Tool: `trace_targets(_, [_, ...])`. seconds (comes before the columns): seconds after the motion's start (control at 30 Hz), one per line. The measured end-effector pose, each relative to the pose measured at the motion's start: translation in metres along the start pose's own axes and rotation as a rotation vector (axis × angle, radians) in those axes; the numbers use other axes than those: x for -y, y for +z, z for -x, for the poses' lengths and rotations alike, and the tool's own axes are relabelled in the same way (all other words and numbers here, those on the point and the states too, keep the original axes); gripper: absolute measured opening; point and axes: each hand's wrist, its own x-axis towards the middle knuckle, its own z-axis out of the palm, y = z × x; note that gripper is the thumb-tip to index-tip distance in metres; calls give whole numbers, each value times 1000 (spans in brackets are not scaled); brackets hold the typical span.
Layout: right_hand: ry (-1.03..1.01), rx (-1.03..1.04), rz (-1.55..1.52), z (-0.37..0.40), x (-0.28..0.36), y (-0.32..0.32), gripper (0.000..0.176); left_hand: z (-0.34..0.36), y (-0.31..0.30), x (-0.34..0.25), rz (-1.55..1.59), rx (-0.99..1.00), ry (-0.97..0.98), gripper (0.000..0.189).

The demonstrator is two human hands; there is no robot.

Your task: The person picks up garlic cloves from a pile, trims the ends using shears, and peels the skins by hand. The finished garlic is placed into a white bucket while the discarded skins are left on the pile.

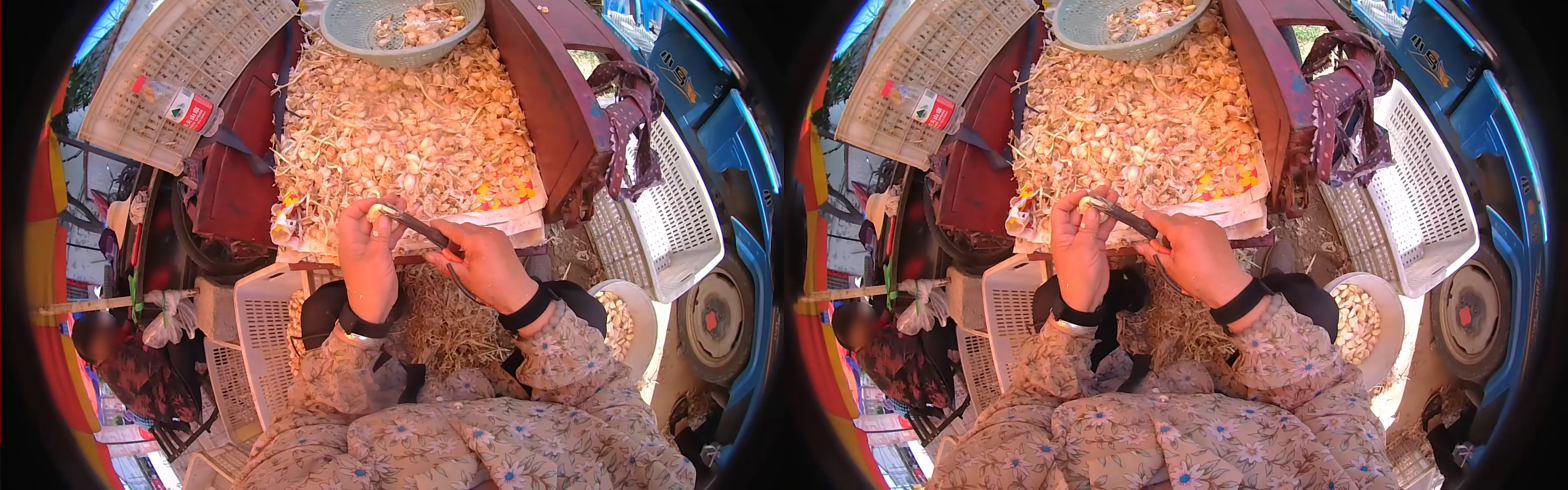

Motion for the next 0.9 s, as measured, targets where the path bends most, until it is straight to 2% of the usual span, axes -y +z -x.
trace_targets(0.2, [18, 71, 33, 0, 2, -3, 36, 0, -14, -5, -129, 62, -49, 22])
trace_targets(0.4, [66, 141, -55, 1, 5, -3, 28, -1, -24, -10, -60, 84, -86, 22])
trace_targets(0.5, [131, 137, -337, 2, -1, 6, 27, 4, -24, -11, -4, 70, -150, 23])
trace_targets(0.6, [240, -10, -554, 2, -3, 14, 31, 13, -23, -4, 67, 98, -182, 23])
trace_targets(0.7, [507, 0, -981, -6, -8, -1, 35, 18, -22, -4, 48, 120, -163, 22])
trace_targets(0.83, [480, -30, -898, -9, -4, 6, 37, 23, -22, -8, 74, 122, -193, 20])
trace_targets(0.9, [509, -10, -982, -11, -6, 11, 37, 28, -21, -10, 134, 121, -210, 19])
